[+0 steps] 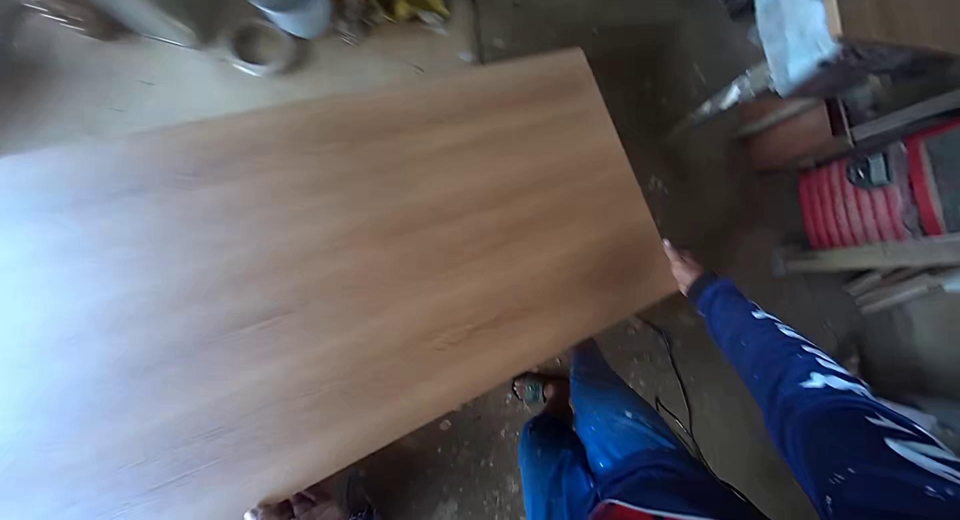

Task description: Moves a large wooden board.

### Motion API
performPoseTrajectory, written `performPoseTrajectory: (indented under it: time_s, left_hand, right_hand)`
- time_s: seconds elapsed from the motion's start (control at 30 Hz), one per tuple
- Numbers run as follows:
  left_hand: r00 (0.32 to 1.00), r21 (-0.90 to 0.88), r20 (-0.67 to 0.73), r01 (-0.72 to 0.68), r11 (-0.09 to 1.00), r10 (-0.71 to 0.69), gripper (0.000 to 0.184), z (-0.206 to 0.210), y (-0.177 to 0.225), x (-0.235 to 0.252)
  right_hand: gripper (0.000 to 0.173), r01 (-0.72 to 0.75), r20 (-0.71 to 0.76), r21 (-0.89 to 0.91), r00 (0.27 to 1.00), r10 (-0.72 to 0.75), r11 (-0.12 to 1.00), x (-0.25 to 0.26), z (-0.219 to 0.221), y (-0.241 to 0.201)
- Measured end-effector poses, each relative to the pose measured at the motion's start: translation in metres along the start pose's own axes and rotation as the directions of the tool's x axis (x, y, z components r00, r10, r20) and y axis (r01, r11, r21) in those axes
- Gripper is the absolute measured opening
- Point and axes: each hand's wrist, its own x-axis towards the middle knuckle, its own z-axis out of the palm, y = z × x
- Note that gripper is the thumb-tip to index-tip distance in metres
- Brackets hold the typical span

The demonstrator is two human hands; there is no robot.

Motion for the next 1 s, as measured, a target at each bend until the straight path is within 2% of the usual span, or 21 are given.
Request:
performPoseTrajectory:
  time_s: [0.1, 0.2, 0.33, 0.47, 0.57, 0.7, 0.87, 0.93, 1.0]
  left_hand:
    - [0.996, 0.038, 0.085, 0.005, 0.999, -0.008, 0.037, 0.013, -0.009, -0.057]
    - [0.996, 0.061, 0.091, 0.006, 0.998, -0.012, 0.037, 0.017, -0.021, -0.089]
    - [0.996, 0.087, 0.086, -0.016, 0.996, 0.009, 0.043, 0.012, -0.048, -0.099]
    - [0.998, 0.077, 0.061, 0.009, 0.997, -0.014, 0.044, 0.021, -0.064, -0.13]
    - [0.997, 0.102, 0.064, 0.04, 0.994, -0.047, 0.043, 0.031, -0.073, -0.161]
    - [0.99, 0.179, 0.115, 0.059, 0.982, -0.08, 0.043, 0.036, -0.083, -0.204]
    - [0.984, 0.182, 0.146, 0.071, 0.981, -0.098, 0.037, 0.034, -0.091, -0.224]
    - [0.983, 0.194, 0.156, 0.065, 0.979, -0.097, 0.036, 0.033, -0.09, -0.225]
    - [0.979, 0.21, 0.174, 0.064, 0.976, -0.102, 0.037, 0.03, -0.089, -0.223]
  right_hand:
    - [0.072, 0.007, 0.056, -0.006, 0.998, -0.007, 1.0, 0.0, -0.007, 0.014]
    - [0.066, -0.022, 0.221, 0.062, 0.975, 0.008, 0.998, -0.013, -0.017, 0.032]
    - [0.05, -0.017, 0.401, 0.289, 0.91, -0.105, 0.957, -0.035, -0.02, 0.077]
    - [0.039, -0.174, 0.483, 0.492, 0.869, -0.102, 0.853, -0.066, -0.021, 0.118]
    - [0.035, -0.14, 0.447, 0.518, 0.886, -0.127, 0.844, -0.084, -0.023, 0.148]
    - [0.033, 0.062, 0.323, 0.469, 0.917, -0.237, 0.881, -0.096, -0.023, 0.168]
    - [0.028, 0.019, 0.226, 0.434, 0.965, -0.129, 0.901, -0.109, -0.017, 0.151]
    - [0.032, -0.006, 0.193, 0.41, 0.978, -0.081, 0.912, -0.11, -0.014, 0.143]
    - [0.032, 0.002, 0.197, 0.403, 0.976, -0.089, 0.915, -0.111, -0.015, 0.14]
